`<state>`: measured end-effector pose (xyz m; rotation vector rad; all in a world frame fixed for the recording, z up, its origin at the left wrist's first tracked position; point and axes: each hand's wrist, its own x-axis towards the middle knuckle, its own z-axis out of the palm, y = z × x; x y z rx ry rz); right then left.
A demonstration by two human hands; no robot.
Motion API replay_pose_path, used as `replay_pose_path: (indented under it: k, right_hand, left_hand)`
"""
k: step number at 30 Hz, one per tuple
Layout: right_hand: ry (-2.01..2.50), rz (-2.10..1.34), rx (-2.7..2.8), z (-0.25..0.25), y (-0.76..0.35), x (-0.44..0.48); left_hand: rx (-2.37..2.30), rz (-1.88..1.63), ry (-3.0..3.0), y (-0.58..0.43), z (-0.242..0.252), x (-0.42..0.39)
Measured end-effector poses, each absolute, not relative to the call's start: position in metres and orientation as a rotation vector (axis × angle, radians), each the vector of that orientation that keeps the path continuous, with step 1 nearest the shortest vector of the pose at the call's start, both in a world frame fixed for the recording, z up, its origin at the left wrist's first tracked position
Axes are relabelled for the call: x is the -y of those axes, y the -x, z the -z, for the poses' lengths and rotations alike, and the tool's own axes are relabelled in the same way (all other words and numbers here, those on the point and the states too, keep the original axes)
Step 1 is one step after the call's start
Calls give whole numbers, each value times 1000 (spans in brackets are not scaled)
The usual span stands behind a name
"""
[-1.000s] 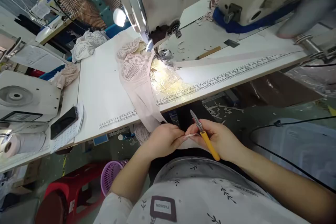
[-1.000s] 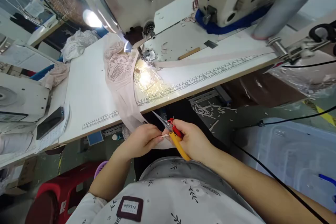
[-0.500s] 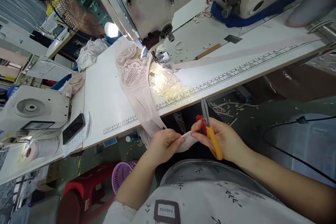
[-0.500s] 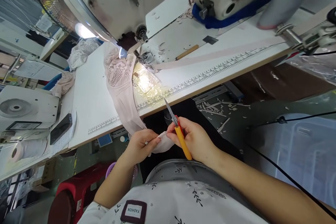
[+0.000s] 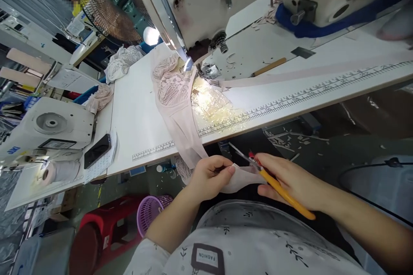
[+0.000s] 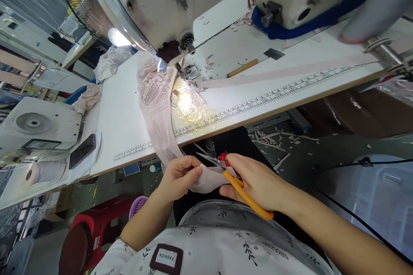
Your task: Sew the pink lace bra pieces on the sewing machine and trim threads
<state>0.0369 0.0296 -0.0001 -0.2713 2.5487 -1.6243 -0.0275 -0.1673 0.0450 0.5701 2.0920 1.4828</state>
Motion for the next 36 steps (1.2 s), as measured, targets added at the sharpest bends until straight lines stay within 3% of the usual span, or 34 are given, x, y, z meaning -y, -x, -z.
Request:
replay_pose_path:
  k: [5,16,27,32,36]
  right_hand:
    - [534,1250,-2495,5,-42,-36]
    - [363,1136,-2564,5,-46,-32]
    - [131,1373,-2486,18,-52,-31]
    - [-54,1711,-2473,5,-54,-29]
    - [133,1753,-2487,-4,-52,-30]
  left_hand:
    - [-2050,-1554,-469,27,-42,170]
    - [-2117,-1592,-397,26,-40,170]
    - [-2142,-1547,-390,26,-49,168]
    - [-2131,-1527,-364,24,-50,170]
    - [-2063,-1602,-298,21,-48,173]
